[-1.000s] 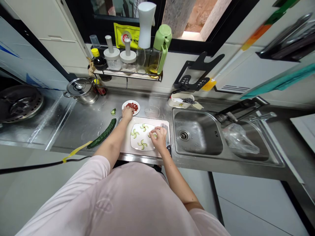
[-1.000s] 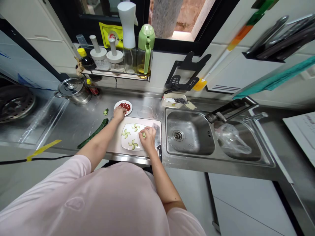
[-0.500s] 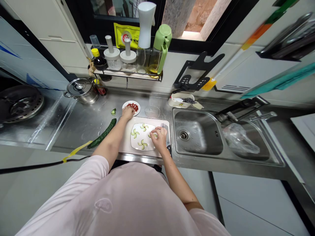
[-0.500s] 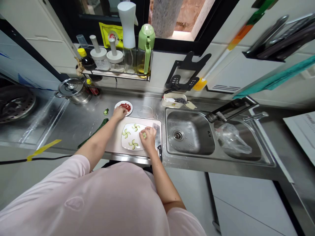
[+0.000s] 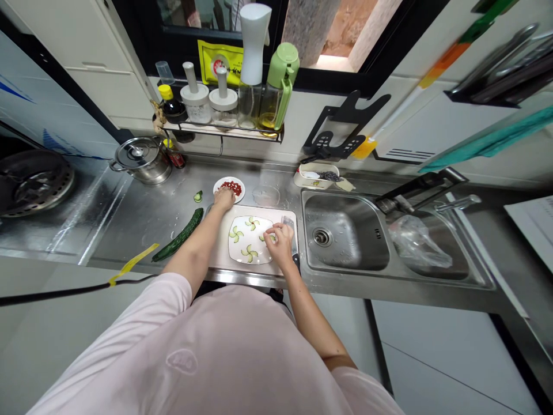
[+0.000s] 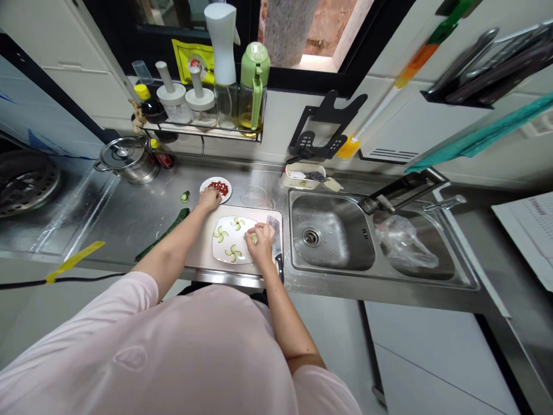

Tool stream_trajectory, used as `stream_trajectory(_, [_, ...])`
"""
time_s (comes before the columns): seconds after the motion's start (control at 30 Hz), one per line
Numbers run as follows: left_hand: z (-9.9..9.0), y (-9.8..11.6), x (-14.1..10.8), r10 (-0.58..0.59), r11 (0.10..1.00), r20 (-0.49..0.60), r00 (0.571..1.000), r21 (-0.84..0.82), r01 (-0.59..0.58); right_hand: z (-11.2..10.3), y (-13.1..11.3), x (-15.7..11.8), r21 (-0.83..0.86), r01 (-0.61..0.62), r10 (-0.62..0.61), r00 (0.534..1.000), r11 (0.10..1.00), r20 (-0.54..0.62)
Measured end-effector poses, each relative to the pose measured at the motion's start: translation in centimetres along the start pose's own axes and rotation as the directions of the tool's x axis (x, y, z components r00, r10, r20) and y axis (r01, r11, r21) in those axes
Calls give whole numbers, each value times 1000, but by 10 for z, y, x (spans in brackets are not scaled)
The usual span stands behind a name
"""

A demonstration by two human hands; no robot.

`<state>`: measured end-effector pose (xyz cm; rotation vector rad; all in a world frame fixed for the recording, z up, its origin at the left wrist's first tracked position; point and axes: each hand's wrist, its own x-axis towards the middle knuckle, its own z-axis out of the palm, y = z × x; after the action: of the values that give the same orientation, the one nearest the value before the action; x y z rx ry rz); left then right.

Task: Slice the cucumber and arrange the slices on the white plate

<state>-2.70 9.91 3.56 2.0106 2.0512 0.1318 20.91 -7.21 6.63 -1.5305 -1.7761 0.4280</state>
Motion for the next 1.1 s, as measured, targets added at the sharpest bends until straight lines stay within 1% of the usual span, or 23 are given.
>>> stream_trajectory(0.1, [-1,-1,-1,1,1000,18,1000,-2,-1,1,1,-1,15,22,-22,1000,1000,-19])
stream_trajectory(0.17, [-2,-1,-1,0,1000,10,1000,-4,0,2,2,-1,20,28,-27,999,999,-25])
stream_trajectory(0.4, [-2,-2,-1,-4,1000,-17,1000,-22,4,5,3,-3,52,26,-26,1000,998,-4])
stream_trajectory(0.6, [1,-3,0,8,997,6,1000,-76,-8,6,1,-7,48,40,-40,999,998,-4])
stream_trajectory(0.7, [4,-4,2,-36,986,-35,999,-167,30,5,1,-7,40,50,-50,999,998,-11])
stream_trajectory(0.77, [6,-4,4,-104,941,-67,992,-329,77,5,0,-7,41,52,-52,999,998,-7])
stream_trajectory(0.8, [7,-4,5,-148,887,-70,986,-451,101,5,0,-6,44,51,-50,999,998,-6])
stream_trajectory(0.83, [8,-4,6,-201,791,-55,978,-599,129,4,-1,-6,46,49,-49,999,998,-5])
stream_trajectory(0.87, [9,-3,6,-248,657,-20,968,-739,153,4,-2,-5,48,47,-47,999,998,-7])
stream_trajectory(0.9, [9,-2,6,-283,509,24,959,-844,171,4,-3,-5,50,46,-46,999,998,-9])
stream_trajectory(0.93, [8,-1,6,-303,382,67,951,-905,185,4,-4,-4,52,46,-45,999,998,-10])
stream_trajectory(0.97, [7,0,5,-310,283,105,945,-939,198,5,-5,-2,56,47,-46,999,997,-9])
stream_trajectory(1.07, [2,4,-1,-268,86,201,942,-969,232,6,-9,3,71,54,-53,999,996,-5])
stream_trajectory(1.1, [-1,5,-3,-246,4,232,941,-971,240,6,-10,5,75,56,-56,998,996,-5])
